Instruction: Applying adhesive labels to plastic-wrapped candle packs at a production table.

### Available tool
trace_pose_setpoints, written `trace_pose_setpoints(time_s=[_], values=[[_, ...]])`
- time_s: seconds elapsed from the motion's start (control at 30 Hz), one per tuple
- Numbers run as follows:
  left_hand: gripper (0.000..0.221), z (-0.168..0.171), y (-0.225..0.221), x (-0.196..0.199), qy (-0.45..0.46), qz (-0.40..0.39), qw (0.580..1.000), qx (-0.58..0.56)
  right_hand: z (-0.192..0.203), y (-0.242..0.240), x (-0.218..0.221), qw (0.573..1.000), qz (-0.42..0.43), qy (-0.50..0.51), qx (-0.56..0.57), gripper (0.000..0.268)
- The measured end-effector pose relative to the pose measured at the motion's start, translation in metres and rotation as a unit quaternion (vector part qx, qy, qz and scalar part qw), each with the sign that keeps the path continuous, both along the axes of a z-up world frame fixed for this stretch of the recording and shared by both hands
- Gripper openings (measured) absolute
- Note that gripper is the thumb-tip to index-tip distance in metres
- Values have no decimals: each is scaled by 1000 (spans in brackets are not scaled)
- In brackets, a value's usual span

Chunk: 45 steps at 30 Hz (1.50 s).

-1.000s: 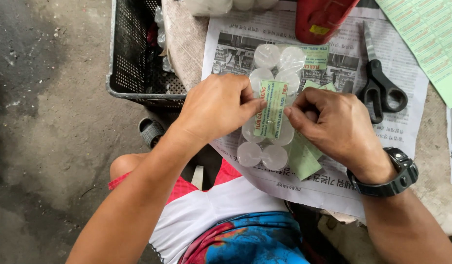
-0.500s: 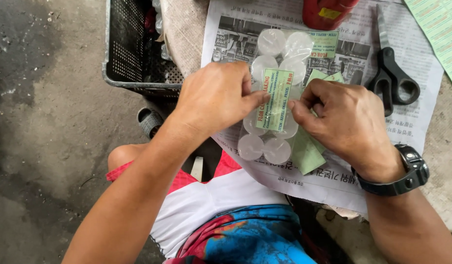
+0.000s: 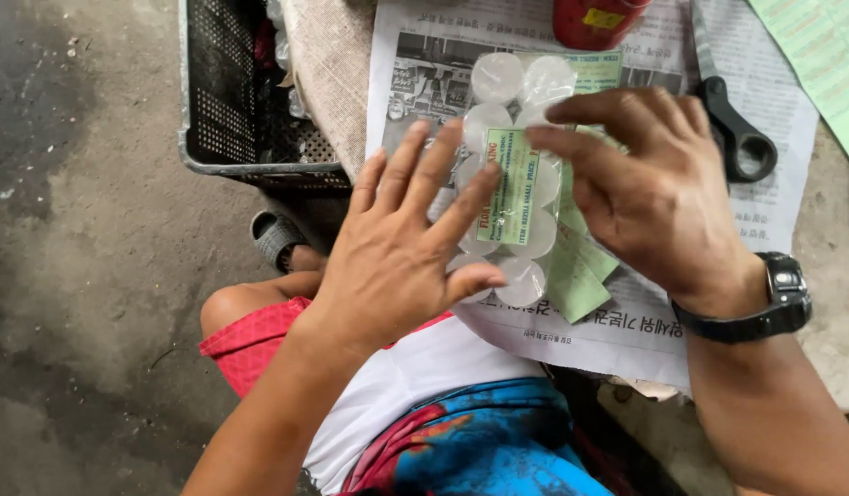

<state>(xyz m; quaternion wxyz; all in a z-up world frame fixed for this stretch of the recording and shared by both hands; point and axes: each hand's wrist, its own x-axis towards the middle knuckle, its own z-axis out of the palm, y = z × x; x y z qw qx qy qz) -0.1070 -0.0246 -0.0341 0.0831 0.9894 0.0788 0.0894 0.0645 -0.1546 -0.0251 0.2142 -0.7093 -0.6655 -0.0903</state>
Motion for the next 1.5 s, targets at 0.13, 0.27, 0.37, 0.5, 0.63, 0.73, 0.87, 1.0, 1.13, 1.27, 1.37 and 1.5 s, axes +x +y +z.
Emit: trace_pose_setpoints(time_s=[0.13,0.27,0.37,0.5,0.63,0.73,0.87,1.0,1.13,1.27,1.37,1.5], values=[[75,-3,8,-10,35,-14,999,38,7,-8,-14,994,-23,-68,-80,46],[76,-4,12,-10,20,-30,999,27,0,-21,-20,974,-27,-174,-142,57],[74,-4,14,-12,11,-35,999,23,-6,-30,-22,975,-33,-168,-146,54],[76,-2,16,-15,-24,-42,998,27,-8,-39,-26,978,-48,-167,-116,43],[80,8,11,-8,-35,-60,997,24,-6,-33,-28,984,-29,-140,-101,43],[81,1,10,-8,-16,-109,993,36,-16,-31,-22,987,47,-72,-136,61],[76,-7,19,-19,-20,-80,996,23,-22,-37,-19,994,45,-54,-89,49],[74,-4,23,-19,-32,-56,998,10,-18,-30,-22,994,31,-54,-90,60],[74,-3,19,-7,-17,-73,997,13,-16,-13,-23,992,55,-42,-104,61],[67,-2,25,-11,-60,-63,996,23,-14,-15,-19,991,54,-85,-92,58],[68,-2,26,-14,-58,-60,996,36,-12,-15,-21,990,50,-90,-94,58],[70,-4,22,-11,-49,-62,995,56,-14,-8,-25,989,65,-82,-101,59]])
